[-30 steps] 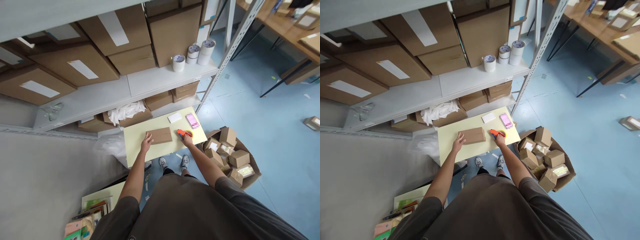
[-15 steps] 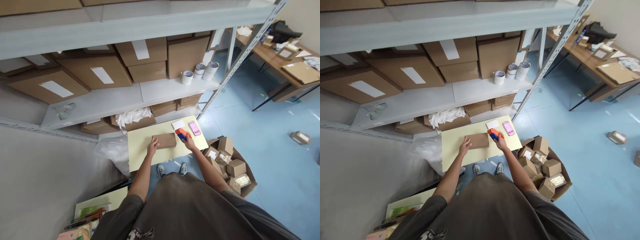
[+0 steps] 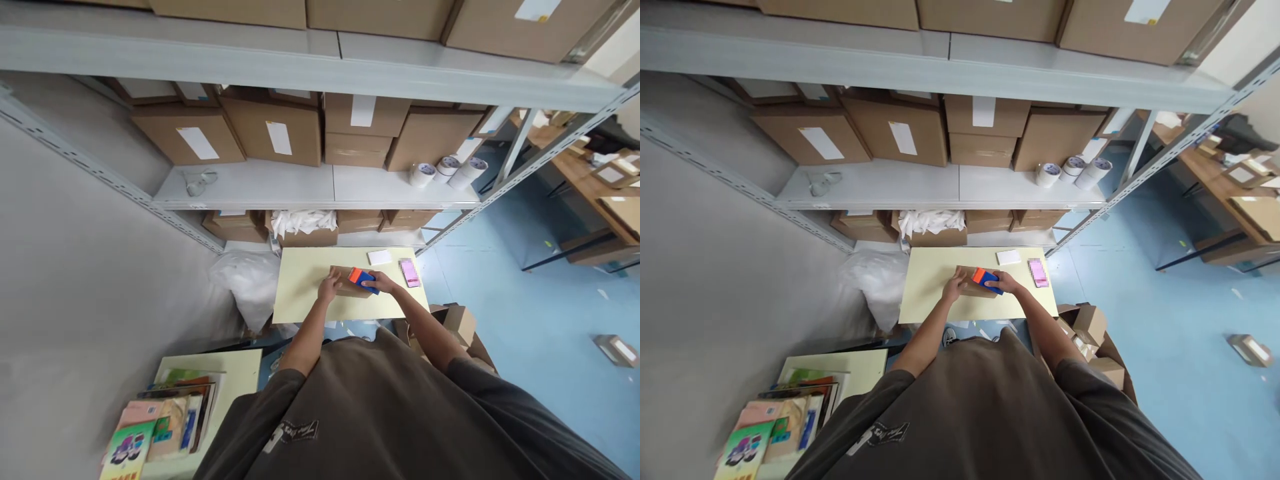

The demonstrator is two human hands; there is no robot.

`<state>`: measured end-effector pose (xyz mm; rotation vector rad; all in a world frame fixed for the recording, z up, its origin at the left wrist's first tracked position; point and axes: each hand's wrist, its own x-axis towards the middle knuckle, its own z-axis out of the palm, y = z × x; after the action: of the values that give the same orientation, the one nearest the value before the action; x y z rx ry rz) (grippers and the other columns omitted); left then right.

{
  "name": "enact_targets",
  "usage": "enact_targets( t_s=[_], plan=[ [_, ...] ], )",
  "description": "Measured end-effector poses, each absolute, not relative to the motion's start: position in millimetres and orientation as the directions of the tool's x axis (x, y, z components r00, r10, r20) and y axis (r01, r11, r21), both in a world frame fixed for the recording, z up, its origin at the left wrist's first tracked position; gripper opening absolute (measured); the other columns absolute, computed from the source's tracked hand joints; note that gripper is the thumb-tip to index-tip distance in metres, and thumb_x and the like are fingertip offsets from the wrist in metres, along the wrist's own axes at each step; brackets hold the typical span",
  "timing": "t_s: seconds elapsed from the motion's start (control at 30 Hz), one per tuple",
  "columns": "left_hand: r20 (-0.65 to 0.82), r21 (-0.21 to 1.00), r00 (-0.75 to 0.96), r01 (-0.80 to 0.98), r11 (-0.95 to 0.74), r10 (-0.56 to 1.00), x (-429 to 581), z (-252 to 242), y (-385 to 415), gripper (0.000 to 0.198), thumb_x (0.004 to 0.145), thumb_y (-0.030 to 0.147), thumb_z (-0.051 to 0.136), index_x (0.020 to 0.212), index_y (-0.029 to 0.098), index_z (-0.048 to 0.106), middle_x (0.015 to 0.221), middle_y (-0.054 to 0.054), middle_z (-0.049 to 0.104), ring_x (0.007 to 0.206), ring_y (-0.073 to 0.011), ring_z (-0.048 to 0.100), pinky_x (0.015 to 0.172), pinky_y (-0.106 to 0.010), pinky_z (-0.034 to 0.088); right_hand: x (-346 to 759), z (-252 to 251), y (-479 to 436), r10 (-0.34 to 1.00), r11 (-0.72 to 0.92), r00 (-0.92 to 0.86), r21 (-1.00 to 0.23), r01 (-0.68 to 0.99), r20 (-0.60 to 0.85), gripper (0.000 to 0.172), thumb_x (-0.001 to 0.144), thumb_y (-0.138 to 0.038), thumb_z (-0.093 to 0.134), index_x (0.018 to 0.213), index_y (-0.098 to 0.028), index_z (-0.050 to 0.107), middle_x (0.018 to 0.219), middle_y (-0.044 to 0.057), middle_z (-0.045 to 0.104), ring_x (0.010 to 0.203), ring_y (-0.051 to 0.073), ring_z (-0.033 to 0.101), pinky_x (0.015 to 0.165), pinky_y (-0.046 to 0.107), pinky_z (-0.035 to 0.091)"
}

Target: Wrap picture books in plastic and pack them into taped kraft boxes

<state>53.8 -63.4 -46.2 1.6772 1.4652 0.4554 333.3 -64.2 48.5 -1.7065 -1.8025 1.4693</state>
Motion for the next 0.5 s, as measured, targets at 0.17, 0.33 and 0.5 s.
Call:
enact_targets(
  t_s=[0.17, 0.33, 0.5],
  plan=[
    [-0.217, 0.743, 0.179, 0.668, 0.043, 0.960, 55, -34, -63, 0.047, 0.094, 0.026, 0.072, 0.141, 0.025, 0.073, 0.171, -0.006, 0.041, 0.160, -0.0371, 0.032, 0.127, -0.051, 0.035, 345, 45, -67, 0.817, -0.220, -0.370, -0.833, 0.507, -0.441, 0.066, 0.071, -0.068, 0.085, 0.110, -0.016, 0.073, 0.104, 0.010, 0.076, 0.093, 0.025, 0.071, 0.081, 0.032, 0.059],
    [-0.134, 0.860, 0.115, 0.507, 0.058, 0.984, 62, -15, -58, 0.034, 0.101, 0.032, 0.062, 0.128, 0.022, 0.080, 0.146, -0.009, 0.070, 0.143, -0.0301, 0.057, 0.121, -0.044, 0.044, 353, 42, -68, 0.790, -0.277, -0.433, -0.883, 0.379, -0.434, 0.073, 0.068, -0.069, 0.088, 0.114, -0.014, 0.073, 0.101, 0.011, 0.076, 0.087, 0.024, 0.070, 0.076, 0.033, 0.060],
    [-0.238, 0.965, 0.299, 0.181, 0.190, 0.924, 87, -6, -54, 0.047, 0.099, 0.055, 0.063, 0.112, 0.016, 0.083, 0.112, -0.011, 0.082, 0.109, -0.0284, 0.074, 0.098, -0.039, 0.058, 359, 40, -66, 0.774, -0.294, -0.464, -0.894, 0.338, -0.431, 0.073, 0.064, -0.068, 0.090, 0.109, -0.013, 0.074, 0.094, 0.009, 0.075, 0.082, 0.022, 0.068, 0.073, 0.032, 0.058]
  ],
)
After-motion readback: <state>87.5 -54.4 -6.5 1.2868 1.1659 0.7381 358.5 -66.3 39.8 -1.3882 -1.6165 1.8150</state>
